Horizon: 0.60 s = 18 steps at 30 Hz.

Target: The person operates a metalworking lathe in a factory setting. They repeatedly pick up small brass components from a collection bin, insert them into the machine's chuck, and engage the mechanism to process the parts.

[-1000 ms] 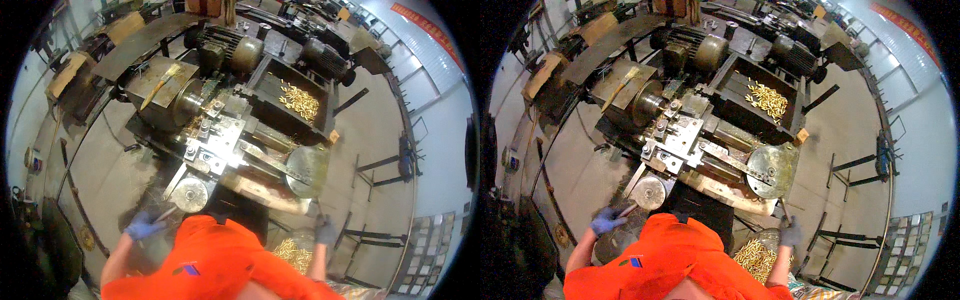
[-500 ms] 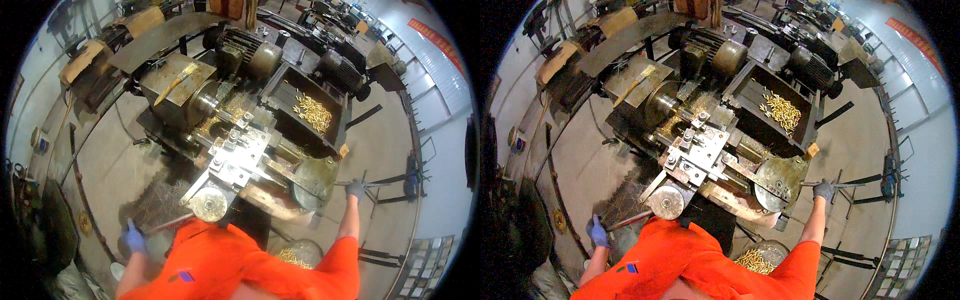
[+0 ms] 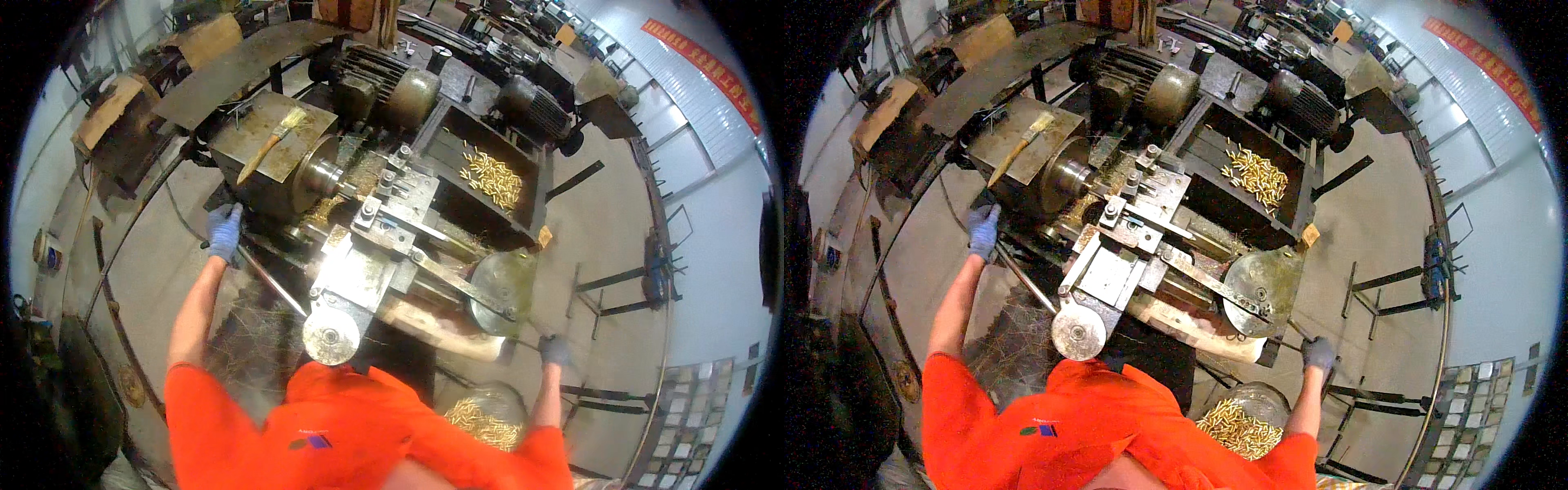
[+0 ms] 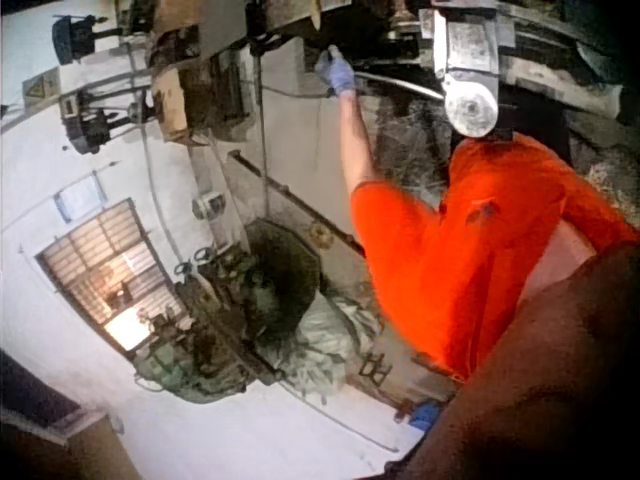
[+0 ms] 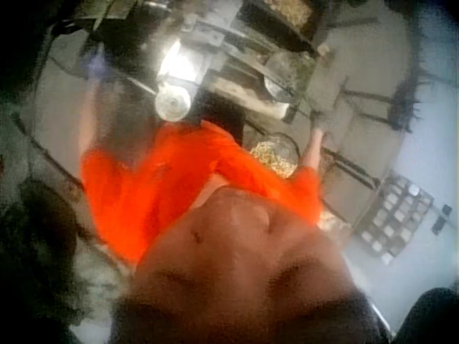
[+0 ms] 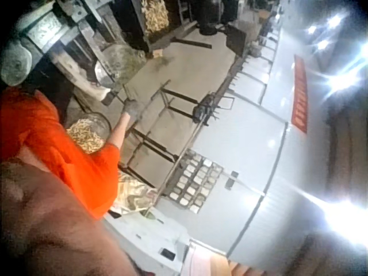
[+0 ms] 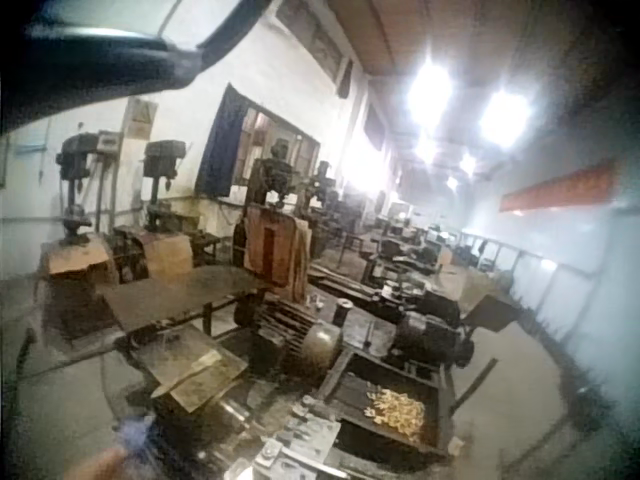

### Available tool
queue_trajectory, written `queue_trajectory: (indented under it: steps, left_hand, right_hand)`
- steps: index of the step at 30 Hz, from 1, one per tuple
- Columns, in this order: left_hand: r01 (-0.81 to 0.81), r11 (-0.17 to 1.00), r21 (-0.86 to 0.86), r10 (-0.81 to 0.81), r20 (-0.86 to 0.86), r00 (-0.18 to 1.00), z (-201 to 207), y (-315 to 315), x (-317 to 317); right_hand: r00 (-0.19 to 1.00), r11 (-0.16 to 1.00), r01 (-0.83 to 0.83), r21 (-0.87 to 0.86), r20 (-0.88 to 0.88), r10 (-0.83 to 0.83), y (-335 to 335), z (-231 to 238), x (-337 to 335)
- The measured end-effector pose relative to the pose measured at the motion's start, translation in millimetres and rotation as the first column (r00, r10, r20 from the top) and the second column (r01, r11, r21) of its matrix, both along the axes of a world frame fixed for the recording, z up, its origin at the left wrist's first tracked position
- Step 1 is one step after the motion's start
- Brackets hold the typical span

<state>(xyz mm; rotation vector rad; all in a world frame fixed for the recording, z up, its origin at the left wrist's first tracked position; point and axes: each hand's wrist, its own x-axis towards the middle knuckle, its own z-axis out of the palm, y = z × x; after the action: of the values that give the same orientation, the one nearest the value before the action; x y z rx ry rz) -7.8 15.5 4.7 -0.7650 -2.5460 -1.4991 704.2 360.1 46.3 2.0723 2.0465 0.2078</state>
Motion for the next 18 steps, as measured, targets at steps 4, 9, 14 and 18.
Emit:
queue_trajectory:
  steps: [4, 9, 14, 18]
  left_hand:
    - [-0.127, 0.992, -0.022, 0.129, 0.087, 0.988, -11, -4, -9]
    - [-0.153, 0.984, 0.09, 0.138, 0.157, 0.978, 5, -4, -4]
    - [-0.181, 0.974, 0.134, 0.145, 0.239, 0.96, 2, -8, -13]
    - [-0.162, 0.977, 0.137, 0.133, 0.203, 0.97, -10, -3, -28]
  right_hand:
    - [0.997, 0.996, -0.069, -0.056, -0.046, 0.066, -79, 13, -2]
    - [0.93, 0.99, 0.133, -0.049, -0.339, -0.142, -148, 26, -39]
    - [0.918, 0.97, 0.221, -0.098, -0.316, -0.241, -170, 45, -73]
    - [0.872, 0.979, 0.116, -0.168, -0.454, -0.181, -159, 31, -51]
